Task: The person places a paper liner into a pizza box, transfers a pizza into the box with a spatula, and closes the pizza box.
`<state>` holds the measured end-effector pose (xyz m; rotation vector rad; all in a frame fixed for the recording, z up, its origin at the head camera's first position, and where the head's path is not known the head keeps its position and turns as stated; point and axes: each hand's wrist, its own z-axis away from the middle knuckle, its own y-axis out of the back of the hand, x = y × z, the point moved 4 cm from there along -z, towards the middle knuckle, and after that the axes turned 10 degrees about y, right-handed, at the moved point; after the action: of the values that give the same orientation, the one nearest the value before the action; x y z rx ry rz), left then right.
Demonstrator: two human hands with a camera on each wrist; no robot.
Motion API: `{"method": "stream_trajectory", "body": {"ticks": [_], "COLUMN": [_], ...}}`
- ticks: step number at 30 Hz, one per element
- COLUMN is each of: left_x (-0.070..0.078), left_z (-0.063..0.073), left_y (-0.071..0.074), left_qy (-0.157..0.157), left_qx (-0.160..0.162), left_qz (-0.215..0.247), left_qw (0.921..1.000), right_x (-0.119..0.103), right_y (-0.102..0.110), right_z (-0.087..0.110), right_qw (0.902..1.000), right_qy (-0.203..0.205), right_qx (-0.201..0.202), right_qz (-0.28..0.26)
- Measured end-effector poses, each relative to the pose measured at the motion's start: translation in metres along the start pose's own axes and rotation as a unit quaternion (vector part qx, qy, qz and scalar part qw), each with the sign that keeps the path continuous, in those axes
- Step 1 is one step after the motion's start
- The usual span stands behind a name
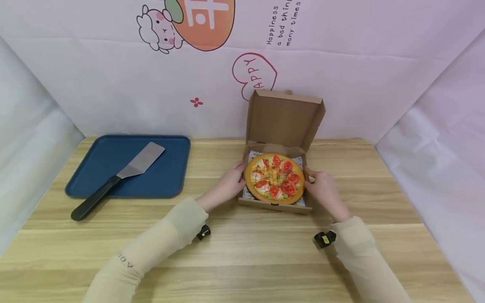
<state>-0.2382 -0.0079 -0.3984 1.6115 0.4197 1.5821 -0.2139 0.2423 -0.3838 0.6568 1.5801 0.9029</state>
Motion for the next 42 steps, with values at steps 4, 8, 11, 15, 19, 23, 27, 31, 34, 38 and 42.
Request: {"method": "stream_trajectory", "body": {"ticks": [4, 8, 11, 15, 19, 23, 27, 31, 34, 38, 42], "left_x": [-0.007, -0.013, -0.017, -0.025, -0.032, -0.039, -0.044, -0.048, -0.051, -0.053, -0.052], "left_z": [0.006, 0.013, 0.019, 0.026, 0.033, 0.039, 0.043, 0.047, 0.048, 0.05, 0.05], "left_y": [0.007, 0.014, 0.019, 0.025, 0.031, 0.036, 0.04, 0.043, 0.045, 0.047, 0.05], "left_qy": [0.002, -0.001, -0.003, -0.003, 0.003, 0.017, 0.028, 0.03, 0.026, 0.021, 0.015], "left_qx": [0.011, 0.017, 0.023, 0.033, 0.038, 0.033, 0.025, 0.023, 0.028, 0.035, 0.031], "left_qz": [-0.002, -0.003, -0.007, -0.008, -0.01, -0.003, 0.001, 0.0, -0.002, -0.019, -0.023], "left_qw": [0.9999, 0.9999, 0.9997, 0.9994, 0.9992, 0.9993, 0.9993, 0.9993, 0.9993, 0.999, 0.9991], "right_x": [-0.007, -0.013, -0.02, -0.028, -0.035, -0.042, -0.049, -0.052, -0.054, -0.054, -0.053], "right_y": [-0.006, -0.012, -0.016, -0.023, -0.03, -0.035, -0.038, -0.041, -0.044, -0.045, -0.044], "right_z": [-0.004, -0.008, -0.011, -0.015, -0.019, -0.023, -0.025, -0.026, -0.026, -0.026, -0.029], "right_qw": [1.0, 0.9999, 0.9998, 0.9994, 0.9992, 0.9988, 0.9986, 0.9987, 0.9986, 0.9982, 0.997], "right_qy": [-0.001, -0.002, 0.004, 0.008, 0.013, 0.026, 0.035, 0.029, 0.023, 0.025, 0.037], "right_qx": [-0.007, -0.014, -0.018, -0.027, -0.031, -0.029, -0.024, -0.026, -0.031, -0.035, -0.042], "right_qz": [-0.003, -0.005, -0.009, -0.018, -0.023, -0.03, -0.03, -0.034, -0.037, -0.041, -0.053]}}
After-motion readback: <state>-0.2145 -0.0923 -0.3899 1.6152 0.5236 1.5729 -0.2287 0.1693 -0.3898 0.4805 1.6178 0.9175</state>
